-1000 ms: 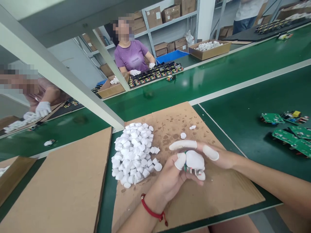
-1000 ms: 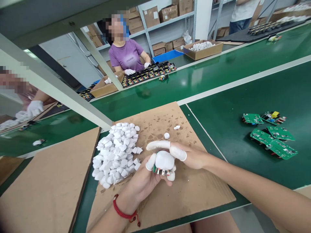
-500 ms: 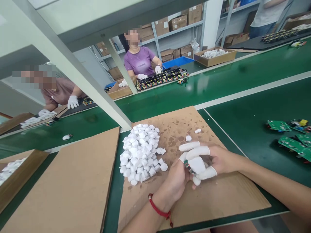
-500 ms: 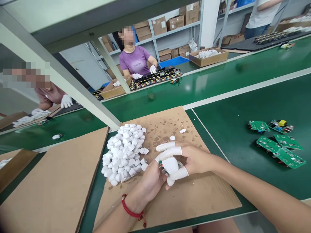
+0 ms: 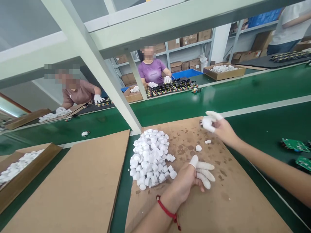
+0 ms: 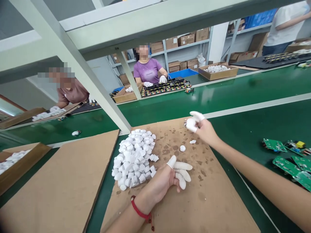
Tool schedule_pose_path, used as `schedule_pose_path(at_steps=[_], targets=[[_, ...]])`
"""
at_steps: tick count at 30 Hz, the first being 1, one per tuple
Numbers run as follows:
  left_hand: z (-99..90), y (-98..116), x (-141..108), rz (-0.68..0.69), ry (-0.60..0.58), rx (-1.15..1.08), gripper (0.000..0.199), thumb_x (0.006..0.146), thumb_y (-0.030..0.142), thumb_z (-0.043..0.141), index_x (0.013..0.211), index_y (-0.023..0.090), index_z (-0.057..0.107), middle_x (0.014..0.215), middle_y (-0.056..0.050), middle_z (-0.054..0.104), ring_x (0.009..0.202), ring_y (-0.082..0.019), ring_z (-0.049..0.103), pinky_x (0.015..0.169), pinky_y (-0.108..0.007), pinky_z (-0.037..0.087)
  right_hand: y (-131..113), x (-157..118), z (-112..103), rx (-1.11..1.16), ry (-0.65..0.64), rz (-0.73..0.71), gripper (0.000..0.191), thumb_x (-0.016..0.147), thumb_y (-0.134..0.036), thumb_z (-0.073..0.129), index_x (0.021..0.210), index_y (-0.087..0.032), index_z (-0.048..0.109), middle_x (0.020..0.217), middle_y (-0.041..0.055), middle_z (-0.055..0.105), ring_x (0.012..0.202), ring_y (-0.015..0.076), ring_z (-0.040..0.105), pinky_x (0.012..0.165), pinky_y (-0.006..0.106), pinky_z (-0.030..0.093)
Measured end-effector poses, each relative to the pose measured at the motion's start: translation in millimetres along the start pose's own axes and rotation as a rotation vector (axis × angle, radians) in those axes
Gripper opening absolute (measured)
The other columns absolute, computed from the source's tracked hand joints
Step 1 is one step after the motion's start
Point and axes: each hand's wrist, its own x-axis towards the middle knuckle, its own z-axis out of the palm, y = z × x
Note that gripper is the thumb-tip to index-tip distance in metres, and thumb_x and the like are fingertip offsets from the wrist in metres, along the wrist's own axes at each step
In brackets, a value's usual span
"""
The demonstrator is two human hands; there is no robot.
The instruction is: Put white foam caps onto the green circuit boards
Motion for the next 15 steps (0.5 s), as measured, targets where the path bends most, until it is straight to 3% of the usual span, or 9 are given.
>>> schedule_pose_path(at_steps=[4, 7, 11, 15], targets=[[1.1, 0, 0, 0.009, 0.018, 0.026, 0.072, 0.076, 0.069, 0.033, 0.081, 0.006, 0.068, 0.058, -0.011, 0.063, 0.042, -0.011, 0.051, 0.040, -0.021, 0.032, 28, 67, -28, -0.214, 0.225, 0.058, 0.039, 0.081, -0.040, 0.058, 0.110, -0.015, 0.049, 0.107, 0.0120, 0.061, 0.100, 0.0226, 0.058, 0.090, 0.036, 0.043], [0.9, 2, 0, 0.013, 0.014, 0.024, 0.069, 0.073, 0.068, 0.039, 0.079, 0.007, 0.068, 0.058, -0.010, 0.064, 0.042, -0.011, 0.051, 0.040, -0.021, 0.033, 42, 87, -50, -0.434, 0.264, 0.172, 0.025, 0.086, -0.036, 0.054, 0.102, -0.016, 0.057, 0.110, 0.0090, 0.058, 0.104, 0.0220, 0.054, 0.092, 0.041, 0.040], [0.3, 4, 0, 0.014, -0.015, 0.026, 0.064, 0.071, 0.067, 0.045, 0.078, 0.006, 0.067, 0.060, -0.011, 0.064, 0.041, -0.011, 0.051, 0.042, -0.022, 0.035, 54, 88, -68, -0.661, 0.166, 0.247, 0.026, 0.087, -0.035, 0.053, 0.105, -0.016, 0.057, 0.120, 0.0090, 0.052, 0.113, 0.0242, 0.047, 0.096, 0.048, 0.035], [-0.3, 5, -2, 0.021, 0.000, 0.056, 0.057, 0.074, 0.060, 0.048, 0.081, 0.006, 0.066, 0.065, -0.011, 0.065, 0.043, -0.009, 0.050, 0.044, -0.021, 0.036, 52, 69, -103, -0.772, -0.067, 0.197, 0.034, 0.080, -0.028, 0.061, 0.110, -0.012, 0.056, 0.124, 0.0137, 0.052, 0.119, 0.0286, 0.043, 0.101, 0.048, 0.029]])
